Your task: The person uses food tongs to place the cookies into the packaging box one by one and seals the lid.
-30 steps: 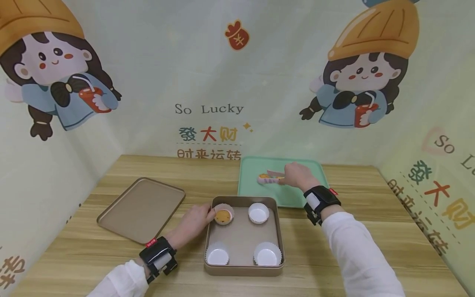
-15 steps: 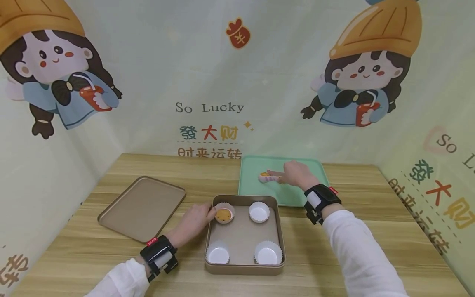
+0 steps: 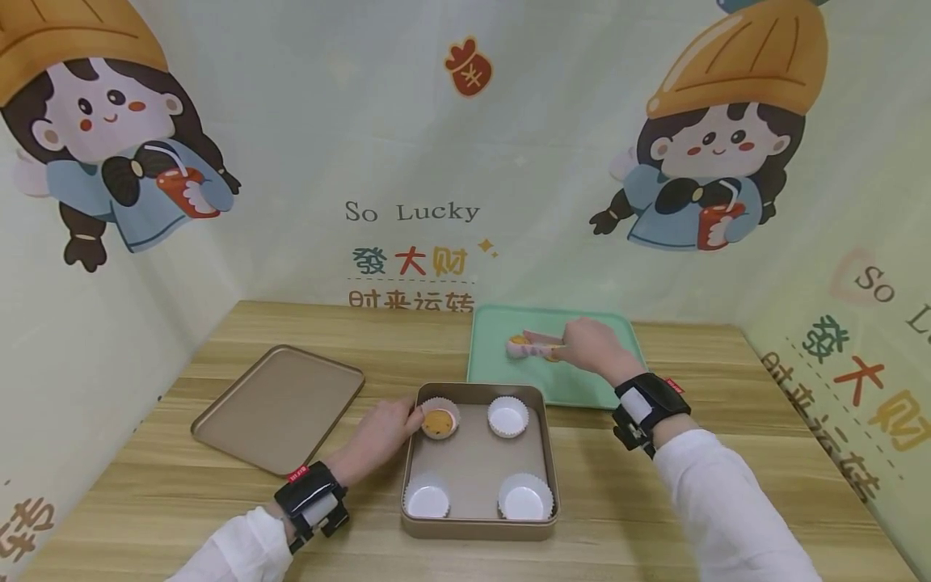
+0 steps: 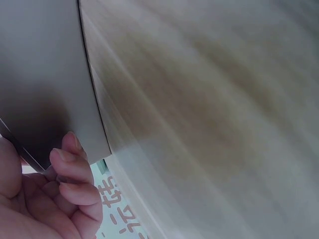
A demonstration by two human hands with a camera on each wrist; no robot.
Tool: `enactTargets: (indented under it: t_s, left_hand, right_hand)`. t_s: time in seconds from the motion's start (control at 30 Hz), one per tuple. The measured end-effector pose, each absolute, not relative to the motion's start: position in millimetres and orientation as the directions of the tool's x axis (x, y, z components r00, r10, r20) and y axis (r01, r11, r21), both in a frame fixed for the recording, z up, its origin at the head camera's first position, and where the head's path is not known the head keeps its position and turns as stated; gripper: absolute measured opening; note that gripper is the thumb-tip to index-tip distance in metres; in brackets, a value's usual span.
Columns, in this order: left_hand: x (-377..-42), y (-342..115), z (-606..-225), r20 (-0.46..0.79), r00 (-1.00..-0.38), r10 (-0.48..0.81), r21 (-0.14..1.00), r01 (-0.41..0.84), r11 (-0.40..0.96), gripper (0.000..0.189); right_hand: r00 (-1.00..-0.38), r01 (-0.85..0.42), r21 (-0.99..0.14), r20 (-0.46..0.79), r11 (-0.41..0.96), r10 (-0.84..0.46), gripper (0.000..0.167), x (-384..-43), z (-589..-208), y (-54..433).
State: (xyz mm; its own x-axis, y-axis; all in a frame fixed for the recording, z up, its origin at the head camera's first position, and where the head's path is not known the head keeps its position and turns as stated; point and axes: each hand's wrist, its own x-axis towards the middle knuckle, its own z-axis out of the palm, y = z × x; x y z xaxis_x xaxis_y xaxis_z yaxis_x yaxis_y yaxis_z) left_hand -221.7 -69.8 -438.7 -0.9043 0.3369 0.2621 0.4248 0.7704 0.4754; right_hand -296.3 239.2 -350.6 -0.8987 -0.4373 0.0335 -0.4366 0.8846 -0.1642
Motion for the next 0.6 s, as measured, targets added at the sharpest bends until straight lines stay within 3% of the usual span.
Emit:
enactTargets:
  t_s: [0.37,0.6]
  left_hand:
    - [-221,-69,-439,0.254,-0.908,0.333,0.481,0.417,0.771,0.024]
    - [-220,-69,-438,0.259,-0.903,0.344,0.482,0.429,0.764,0.023]
  right_hand:
    - [-0.857,-0.512,-0.158,0.158,0.844,-0.49,0.02,-251,-324,248]
    - [-0.788,-0.598,-0.09,0.253,0.797,-0.562,0.026,-215,-319,252]
